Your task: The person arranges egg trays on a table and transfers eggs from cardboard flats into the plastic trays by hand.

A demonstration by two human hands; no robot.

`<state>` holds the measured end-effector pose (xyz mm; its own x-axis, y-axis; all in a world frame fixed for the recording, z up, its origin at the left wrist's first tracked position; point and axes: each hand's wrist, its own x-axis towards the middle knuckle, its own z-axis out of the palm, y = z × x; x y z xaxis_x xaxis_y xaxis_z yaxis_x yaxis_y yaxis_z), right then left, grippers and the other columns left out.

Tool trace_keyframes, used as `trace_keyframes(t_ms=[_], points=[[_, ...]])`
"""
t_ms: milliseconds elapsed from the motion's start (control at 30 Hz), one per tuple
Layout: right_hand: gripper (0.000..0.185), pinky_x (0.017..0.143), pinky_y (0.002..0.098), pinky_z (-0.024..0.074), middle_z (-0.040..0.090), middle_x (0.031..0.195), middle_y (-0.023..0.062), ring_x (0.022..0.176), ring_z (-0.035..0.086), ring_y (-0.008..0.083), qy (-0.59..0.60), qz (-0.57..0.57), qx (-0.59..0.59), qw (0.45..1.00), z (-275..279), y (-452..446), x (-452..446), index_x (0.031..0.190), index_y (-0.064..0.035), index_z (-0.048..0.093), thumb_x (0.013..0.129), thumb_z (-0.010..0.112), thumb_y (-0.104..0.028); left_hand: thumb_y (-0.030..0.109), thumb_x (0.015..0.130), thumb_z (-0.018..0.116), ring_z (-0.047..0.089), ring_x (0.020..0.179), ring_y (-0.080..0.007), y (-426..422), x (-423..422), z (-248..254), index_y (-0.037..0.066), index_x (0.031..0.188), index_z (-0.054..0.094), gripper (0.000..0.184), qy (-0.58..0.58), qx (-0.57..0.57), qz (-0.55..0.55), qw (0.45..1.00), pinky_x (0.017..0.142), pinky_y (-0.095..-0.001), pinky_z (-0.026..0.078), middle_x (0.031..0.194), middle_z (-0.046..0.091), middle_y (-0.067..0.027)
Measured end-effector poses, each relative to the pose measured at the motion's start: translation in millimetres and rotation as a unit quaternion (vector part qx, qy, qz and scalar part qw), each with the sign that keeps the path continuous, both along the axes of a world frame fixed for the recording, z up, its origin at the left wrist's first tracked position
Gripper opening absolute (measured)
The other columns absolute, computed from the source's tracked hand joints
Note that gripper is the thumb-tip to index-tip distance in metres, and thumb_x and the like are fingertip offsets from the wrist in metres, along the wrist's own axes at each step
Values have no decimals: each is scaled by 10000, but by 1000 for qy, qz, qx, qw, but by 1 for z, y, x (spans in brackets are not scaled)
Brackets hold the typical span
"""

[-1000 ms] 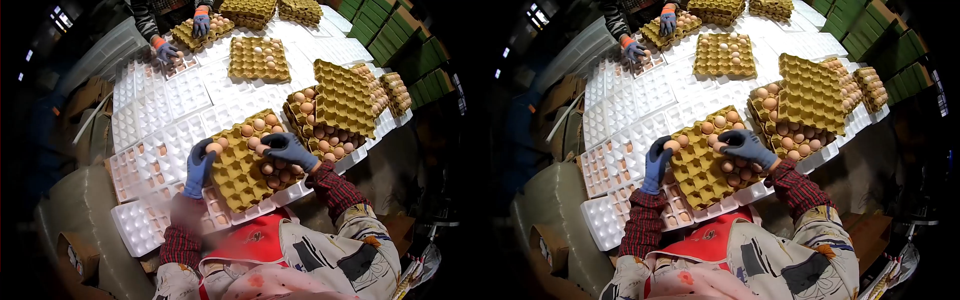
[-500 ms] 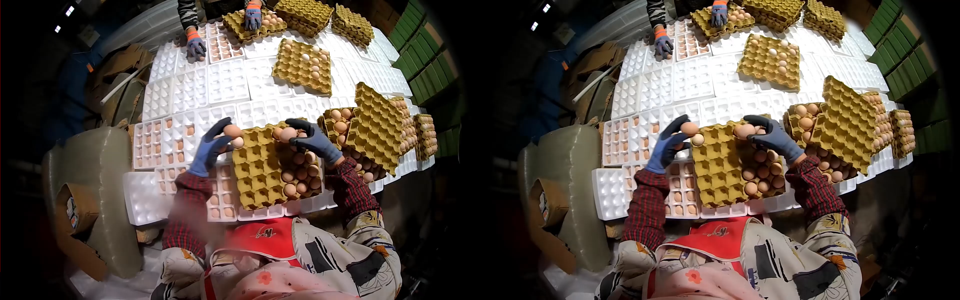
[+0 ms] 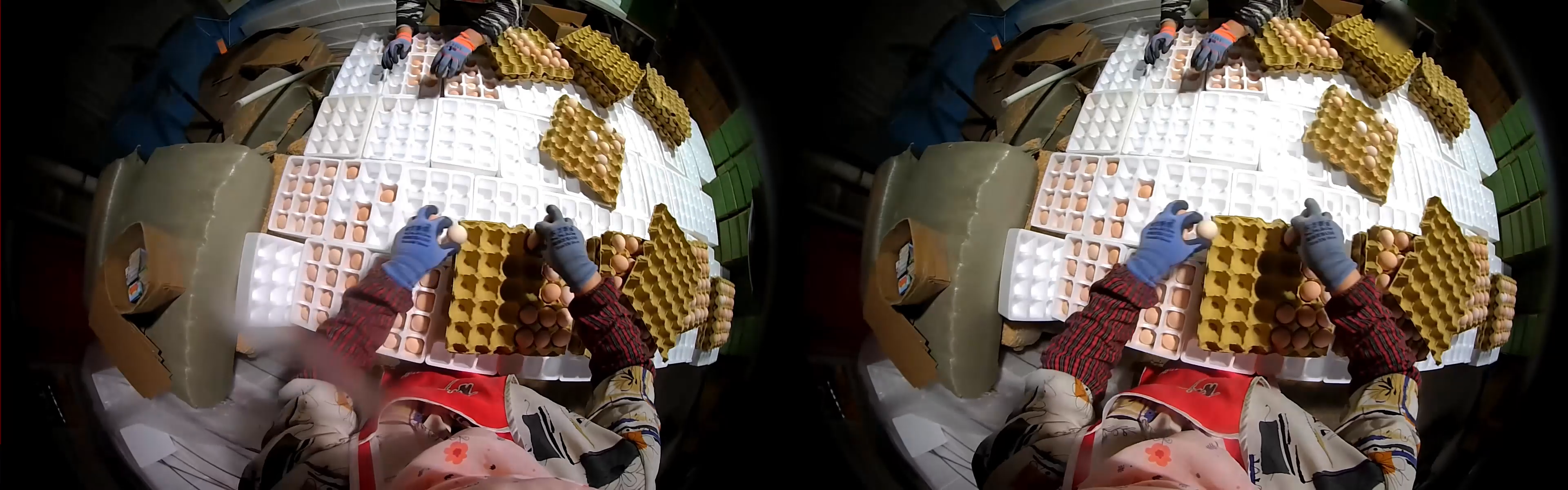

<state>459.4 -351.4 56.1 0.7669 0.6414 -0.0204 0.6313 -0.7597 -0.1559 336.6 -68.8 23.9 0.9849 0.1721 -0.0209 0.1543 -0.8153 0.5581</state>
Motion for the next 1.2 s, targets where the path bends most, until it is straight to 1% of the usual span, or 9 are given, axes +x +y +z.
trace_keyframes(t_ms=[233, 333, 433, 567, 767, 933, 1000, 1067, 1200], points=[[348, 816, 371, 561, 586, 1233, 181, 974, 669, 345, 129, 80, 293, 944, -8, 117, 6, 1004, -102, 686, 712, 840, -212, 352, 733, 786, 607, 1010, -320, 111, -37, -79, 174, 1086, 699, 404, 153, 263, 111, 946, 835, -428, 528, 1255, 519, -127], [383, 859, 417, 558, 543, 1300, 193, 1027, 655, 361, 93, 131, 205, 966, -41, 216, -17, 1047, -130, 686, 708, 824, -242, 320, 771, 754, 592, 1104, -336, 116, -27, -53, 180, 1143, 677, 405, 155, 182, 139, 961, 906, -446, 513, 1294, 507, -134], [409, 865, 451, 542, 526, 1304, 188, 1011, 641, 392, 113, 134, 101, 979, -78, 279, -22, 1088, -138, 685, 727, 792, -297, 254, 834, 692, 599, 1098, -343, 154, -2, -67, 162, 1184, 667, 363, -61, 124, 154, 978, 927, -420, 514, 1287, 546, -143], [373, 864, 451, 542, 522, 1297, 186, 1005, 643, 387, 116, 103, 50, 987, -85, 312, -15, 1120, -149, 675, 772, 743, -266, 172, 834, 677, 600, 1124, -328, 204, 34, -96, 112, 1180, 673, 350, -72, 84, 7, 994, 952, -399, 503, 1262, 606, -151], [234, 849, 453, 546, 576, 1229, 126, 1017, 649, 339, 74, 184, 14, 980, -98, 343, 40, 1105, -193, 695, 889, 622, -247, 128, 908, 635, 628, 1088, -324, 222, 3, -111, 3, 1163, 648, 285, -301, -120, 170, 931, 966, -395, 489, 1168, 669, -161], [379, 958, 490, 467, 548, 1297, 124, 1210, 522, 359, 64, 112, 273, 953, -118, 396, 37, 1241, -146, 609, 900, 628, -311, 186, 947, 541, 494, 1269, -352, 224, -6, -140, 83, 1285, 604, 359, -203, 120, 147, 961, 1096, -458, 364, 1330, 587, -129], [509, 1053, 563, 349, 486, 1344, 137, 1294, 420, 381, -36, 107, 132, 985, -126, 391, 28, 1334, -122, 517, 898, 612, -366, 230, 954, 529, 463, 1302, -342, 214, -7, -145, 113, 1327, 576, 394, -157, 216, 131, 955, 1109, -497, 328, 1376, 553, -113], [647, 1113, 638, 226, 404, 1466, 169, 1371, 320, 427, 112, 48, 4, 993, -112, 381, 20, 1443, -135, 422, 889, 602, -417, 287, 966, 517, 423, 1330, -379, 215, -7, -155, 123, 1325, 578, 400, -136, 246, 120, 952, 1127, -513, 297, 1386, 537, -121], [539, 1085, 466, 377, 531, 1373, 171, 1284, 494, 334, 97, 126, 218, 963, -52, 289, -45, 1372, -86, 509, 906, 624, -332, 323, 943, 548, 428, 1319, -383, 220, -1, -161, 109, 1316, 579, 431, -130, 221, 121, 959, 1117, -516, 308, 1391, 529, -130]])
